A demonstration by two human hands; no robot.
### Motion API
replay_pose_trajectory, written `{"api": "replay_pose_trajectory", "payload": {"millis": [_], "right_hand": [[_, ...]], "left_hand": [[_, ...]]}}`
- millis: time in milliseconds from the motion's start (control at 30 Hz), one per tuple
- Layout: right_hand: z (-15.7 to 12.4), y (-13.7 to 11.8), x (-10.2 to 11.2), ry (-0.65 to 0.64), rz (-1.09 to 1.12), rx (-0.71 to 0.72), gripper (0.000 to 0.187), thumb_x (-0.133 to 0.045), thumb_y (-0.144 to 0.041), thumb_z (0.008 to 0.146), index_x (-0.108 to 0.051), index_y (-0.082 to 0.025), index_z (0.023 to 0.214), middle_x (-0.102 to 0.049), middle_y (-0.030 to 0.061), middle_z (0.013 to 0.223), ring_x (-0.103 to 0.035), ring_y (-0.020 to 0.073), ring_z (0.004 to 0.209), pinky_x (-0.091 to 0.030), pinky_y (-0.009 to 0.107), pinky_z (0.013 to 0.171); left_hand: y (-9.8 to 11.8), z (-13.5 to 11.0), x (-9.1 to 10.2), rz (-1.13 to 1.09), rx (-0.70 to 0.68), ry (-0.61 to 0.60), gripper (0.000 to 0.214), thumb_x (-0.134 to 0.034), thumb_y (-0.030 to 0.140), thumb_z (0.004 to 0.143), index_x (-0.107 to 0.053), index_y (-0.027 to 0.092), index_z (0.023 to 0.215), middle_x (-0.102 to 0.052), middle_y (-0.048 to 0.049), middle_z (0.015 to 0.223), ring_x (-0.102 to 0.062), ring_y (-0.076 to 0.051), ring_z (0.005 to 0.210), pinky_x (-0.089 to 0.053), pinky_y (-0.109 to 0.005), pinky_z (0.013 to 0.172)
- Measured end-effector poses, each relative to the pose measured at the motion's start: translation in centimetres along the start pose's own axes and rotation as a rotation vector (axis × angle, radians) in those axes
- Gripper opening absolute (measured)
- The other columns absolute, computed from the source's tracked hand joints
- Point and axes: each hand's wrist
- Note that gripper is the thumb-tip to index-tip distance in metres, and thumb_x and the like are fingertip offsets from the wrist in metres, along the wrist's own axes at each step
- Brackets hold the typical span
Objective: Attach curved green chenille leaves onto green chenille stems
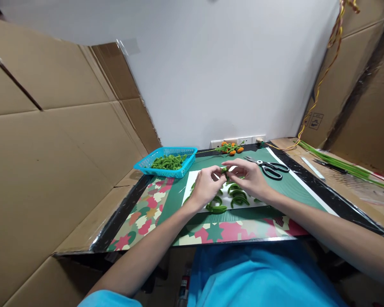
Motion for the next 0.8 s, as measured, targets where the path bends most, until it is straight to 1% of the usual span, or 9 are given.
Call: {"api": "replay_pose_trajectory", "payload": {"millis": [133, 233, 333, 433, 533, 633, 700, 800], "right_hand": [[0.0, -0.1, 0.0, 0.008, -0.058, 0.024, 0.026, -0.071, -0.022, 0.09, -0.078, -0.024, 0.116, -0.07, 0.0049, 0.101, -0.073, 0.0167, 0.081, -0.063, 0.031, 0.073], [0.1, -0.3, -0.1, 0.031, -0.078, 0.037, 0.026, -0.068, -0.018, 0.088, -0.077, -0.023, 0.112, -0.069, 0.0042, 0.099, -0.072, 0.0163, 0.08, -0.062, 0.03, 0.071], [0.2, -0.4, -0.1, 0.056, -0.077, 0.006, 0.027, -0.068, -0.016, 0.085, -0.076, -0.022, 0.11, -0.071, 0.004, 0.1, -0.072, 0.0164, 0.079, -0.062, 0.029, 0.072], [0.3, -0.4, -0.1, 0.071, -0.088, -0.025, 0.026, -0.067, -0.015, 0.082, -0.075, -0.02, 0.107, -0.074, 0.0043, 0.1, -0.072, 0.0164, 0.079, -0.061, 0.029, 0.072], [0.4, -0.5, 0.1, 0.063, -0.114, -0.035, 0.028, -0.066, -0.015, 0.081, -0.075, -0.02, 0.107, -0.075, 0.0045, 0.102, -0.071, 0.0157, 0.078, -0.06, 0.029, 0.071], [0.3, -0.7, 0.2, 0.046, -0.12, -0.038, 0.03, -0.066, -0.015, 0.081, -0.074, -0.02, 0.109, -0.074, 0.0045, 0.102, -0.071, 0.0161, 0.079, -0.061, 0.029, 0.072], [0.2, -0.9, 0.3, 0.039, -0.124, -0.016, 0.029, -0.067, -0.015, 0.082, -0.074, -0.02, 0.109, -0.074, 0.0044, 0.102, -0.071, 0.0165, 0.08, -0.061, 0.03, 0.072], [0.1, -1.0, 0.4, 0.037, -0.137, 0.024, 0.025, -0.067, -0.018, 0.084, -0.073, -0.022, 0.109, -0.073, 0.0047, 0.104, -0.071, 0.0166, 0.082, -0.062, 0.031, 0.074]], "left_hand": [[0.6, -0.3, -0.3, 0.232, -0.007, 0.078, 0.01, -0.064, 0.03, 0.089, -0.068, 0.021, 0.086, -0.069, 0.001, 0.072, -0.064, -0.016, 0.066, -0.041, -0.026, 0.061], [1.0, -0.5, -0.6, 0.318, -0.035, 0.093, 0.008, -0.065, 0.03, 0.09, -0.067, 0.022, 0.09, -0.072, 0.0011, 0.077, -0.066, -0.017, 0.069, -0.041, -0.027, 0.065], [1.1, -0.5, -0.7, 0.334, -0.047, 0.095, 0.01, -0.064, 0.033, 0.093, -0.065, 0.023, 0.091, -0.073, 0.0012, 0.079, -0.068, -0.017, 0.07, -0.041, -0.027, 0.064], [1.0, -0.5, -0.9, 0.32, -0.042, 0.115, 0.01, -0.066, 0.031, 0.09, -0.065, 0.024, 0.097, -0.074, 0.0021, 0.079, -0.07, -0.018, 0.071, -0.042, -0.027, 0.064], [0.9, -0.4, -1.1, 0.287, -0.051, 0.121, 0.02, -0.068, 0.028, 0.088, -0.066, 0.024, 0.107, -0.076, 0.0022, 0.08, -0.072, -0.018, 0.073, -0.045, -0.027, 0.066], [0.7, -0.3, -1.2, 0.283, -0.075, 0.124, 0.017, -0.068, 0.027, 0.088, -0.069, 0.024, 0.105, -0.076, 0.0007, 0.079, -0.072, -0.019, 0.072, -0.046, -0.027, 0.066], [0.6, -0.3, -1.2, 0.26, -0.087, 0.116, 0.013, -0.067, 0.028, 0.09, -0.07, 0.023, 0.101, -0.076, -0.0003, 0.079, -0.072, -0.018, 0.071, -0.046, -0.027, 0.065], [0.4, -0.4, -1.0, 0.205, -0.112, 0.101, 0.012, -0.065, 0.03, 0.092, -0.07, 0.022, 0.101, -0.076, -0.0011, 0.079, -0.071, -0.018, 0.069, -0.047, -0.026, 0.063]]}}
Point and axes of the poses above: each hand's wrist, its own z-axis towards the middle knuckle, its own x-axis out of the back of the hand, y = z × x
